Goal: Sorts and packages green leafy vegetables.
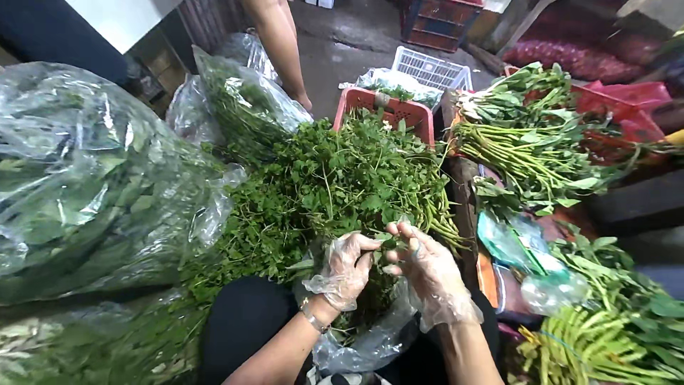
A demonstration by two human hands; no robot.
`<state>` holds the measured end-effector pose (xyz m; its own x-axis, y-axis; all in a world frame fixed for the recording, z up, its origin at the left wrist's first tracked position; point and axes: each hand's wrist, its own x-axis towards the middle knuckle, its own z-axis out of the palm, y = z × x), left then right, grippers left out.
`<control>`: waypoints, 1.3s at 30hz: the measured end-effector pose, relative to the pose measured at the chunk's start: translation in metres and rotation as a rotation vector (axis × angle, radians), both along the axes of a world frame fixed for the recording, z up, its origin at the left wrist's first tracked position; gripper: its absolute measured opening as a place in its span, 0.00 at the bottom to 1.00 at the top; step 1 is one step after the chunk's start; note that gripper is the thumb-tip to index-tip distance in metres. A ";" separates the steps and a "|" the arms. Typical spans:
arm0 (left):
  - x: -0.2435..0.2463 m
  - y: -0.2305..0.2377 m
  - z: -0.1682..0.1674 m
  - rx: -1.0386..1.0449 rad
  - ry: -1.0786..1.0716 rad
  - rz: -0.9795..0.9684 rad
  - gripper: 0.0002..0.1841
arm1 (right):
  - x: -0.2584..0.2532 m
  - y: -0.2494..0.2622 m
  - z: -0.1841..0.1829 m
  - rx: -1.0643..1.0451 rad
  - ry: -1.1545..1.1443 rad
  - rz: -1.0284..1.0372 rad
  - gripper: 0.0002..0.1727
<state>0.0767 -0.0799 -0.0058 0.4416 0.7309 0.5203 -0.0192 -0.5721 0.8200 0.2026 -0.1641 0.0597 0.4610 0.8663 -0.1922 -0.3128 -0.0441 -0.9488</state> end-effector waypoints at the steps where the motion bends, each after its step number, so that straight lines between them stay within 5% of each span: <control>1: -0.004 0.001 0.002 0.027 0.073 0.005 0.09 | 0.001 -0.001 0.000 -0.007 -0.074 0.028 0.17; 10: -0.009 -0.004 0.007 0.259 0.445 -0.037 0.09 | 0.011 -0.002 -0.019 0.013 -0.730 0.136 0.09; 13: -0.004 -0.006 0.003 0.105 0.425 -0.077 0.11 | 0.014 -0.003 -0.010 -0.054 -0.533 0.285 0.12; 16: 0.000 0.002 -0.011 -0.025 0.253 -0.098 0.18 | 0.027 -0.015 -0.003 -0.002 -0.263 0.276 0.26; 20: -0.001 0.005 -0.007 -0.169 0.155 -0.115 0.22 | 0.081 -0.058 0.001 -0.109 -0.675 -0.139 0.19; 24: -0.003 0.011 0.043 -0.261 0.116 -0.113 0.21 | 0.200 -0.123 0.010 -0.427 -0.927 -0.608 0.17; 28: 0.011 0.045 0.087 -0.097 0.117 -0.094 0.23 | 0.288 -0.131 -0.015 -0.681 -0.952 -0.514 0.13; 31: 0.030 0.079 0.103 0.117 0.327 0.045 0.25 | 0.276 -0.112 -0.025 -0.770 -1.023 -0.254 0.12; 34: 0.067 0.112 0.094 0.130 0.670 0.032 0.24 | 0.257 -0.111 -0.039 -1.110 -0.987 -0.106 0.14; 39: 0.128 0.121 0.073 0.048 1.298 0.015 0.28 | 0.253 -0.136 -0.056 -1.035 -0.958 -0.145 0.24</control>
